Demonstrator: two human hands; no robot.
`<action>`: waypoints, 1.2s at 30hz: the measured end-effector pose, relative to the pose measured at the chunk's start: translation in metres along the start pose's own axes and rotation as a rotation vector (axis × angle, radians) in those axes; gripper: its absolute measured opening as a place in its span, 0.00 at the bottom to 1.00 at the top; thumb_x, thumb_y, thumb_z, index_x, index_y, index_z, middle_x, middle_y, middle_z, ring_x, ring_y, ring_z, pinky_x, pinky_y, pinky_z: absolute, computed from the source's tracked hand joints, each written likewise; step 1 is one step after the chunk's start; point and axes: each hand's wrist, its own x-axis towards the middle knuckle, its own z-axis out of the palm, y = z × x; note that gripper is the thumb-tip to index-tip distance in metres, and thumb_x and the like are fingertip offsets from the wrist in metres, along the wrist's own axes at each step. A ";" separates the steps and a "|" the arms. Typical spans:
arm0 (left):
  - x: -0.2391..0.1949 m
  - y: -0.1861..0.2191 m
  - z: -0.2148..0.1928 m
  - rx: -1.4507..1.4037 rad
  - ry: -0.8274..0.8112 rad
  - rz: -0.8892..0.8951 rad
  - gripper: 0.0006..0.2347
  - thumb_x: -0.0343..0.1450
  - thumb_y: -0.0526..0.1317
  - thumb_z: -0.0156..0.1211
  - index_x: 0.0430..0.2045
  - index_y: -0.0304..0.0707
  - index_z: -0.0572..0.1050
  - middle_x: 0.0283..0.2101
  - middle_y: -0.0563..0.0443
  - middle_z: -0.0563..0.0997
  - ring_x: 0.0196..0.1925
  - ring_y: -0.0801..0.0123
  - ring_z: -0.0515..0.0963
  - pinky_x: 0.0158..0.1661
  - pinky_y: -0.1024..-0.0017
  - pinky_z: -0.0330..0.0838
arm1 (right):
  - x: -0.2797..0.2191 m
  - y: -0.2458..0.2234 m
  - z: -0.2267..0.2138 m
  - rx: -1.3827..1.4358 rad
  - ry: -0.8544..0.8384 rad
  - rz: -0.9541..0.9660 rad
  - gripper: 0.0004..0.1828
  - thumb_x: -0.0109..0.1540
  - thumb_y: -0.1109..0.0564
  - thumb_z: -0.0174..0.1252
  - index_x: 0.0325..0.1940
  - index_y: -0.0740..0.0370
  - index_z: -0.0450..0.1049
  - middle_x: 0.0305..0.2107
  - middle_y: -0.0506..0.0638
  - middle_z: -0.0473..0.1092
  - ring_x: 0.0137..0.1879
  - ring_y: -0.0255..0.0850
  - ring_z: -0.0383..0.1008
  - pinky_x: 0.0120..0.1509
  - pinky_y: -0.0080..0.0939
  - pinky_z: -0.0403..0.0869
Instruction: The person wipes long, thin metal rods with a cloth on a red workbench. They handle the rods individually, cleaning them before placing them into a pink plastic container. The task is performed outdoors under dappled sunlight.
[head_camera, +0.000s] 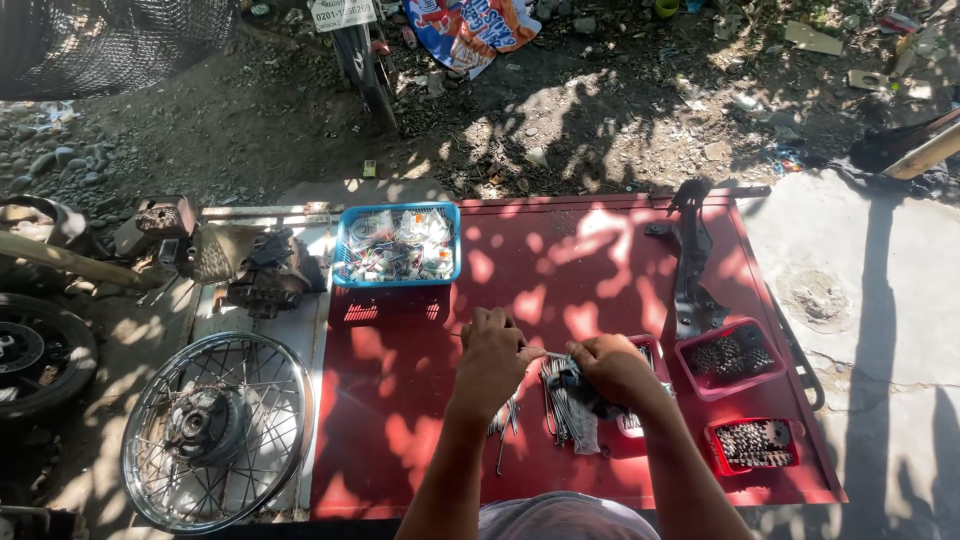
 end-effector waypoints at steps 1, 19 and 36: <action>-0.002 0.010 -0.001 0.003 0.001 0.000 0.15 0.70 0.53 0.64 0.25 0.40 0.82 0.42 0.49 0.71 0.53 0.58 0.66 0.47 0.63 0.61 | 0.011 0.003 0.006 0.002 0.000 -0.002 0.25 0.63 0.33 0.49 0.40 0.49 0.85 0.35 0.55 0.81 0.47 0.56 0.81 0.50 0.53 0.77; -0.001 0.038 -0.022 -0.498 0.118 -0.234 0.23 0.76 0.59 0.48 0.14 0.49 0.78 0.20 0.51 0.83 0.32 0.48 0.85 0.41 0.56 0.76 | 0.012 0.044 -0.007 1.230 0.007 -0.402 0.16 0.62 0.54 0.65 0.24 0.66 0.78 0.17 0.51 0.74 0.23 0.33 0.71 0.30 0.36 0.71; -0.013 0.056 -0.043 -0.593 0.106 -0.128 0.11 0.76 0.41 0.52 0.34 0.40 0.83 0.30 0.40 0.85 0.38 0.44 0.85 0.43 0.52 0.78 | -0.033 -0.046 -0.014 1.542 0.601 -0.284 0.07 0.62 0.60 0.62 0.44 0.60 0.76 0.29 0.52 0.70 0.32 0.39 0.69 0.40 0.37 0.75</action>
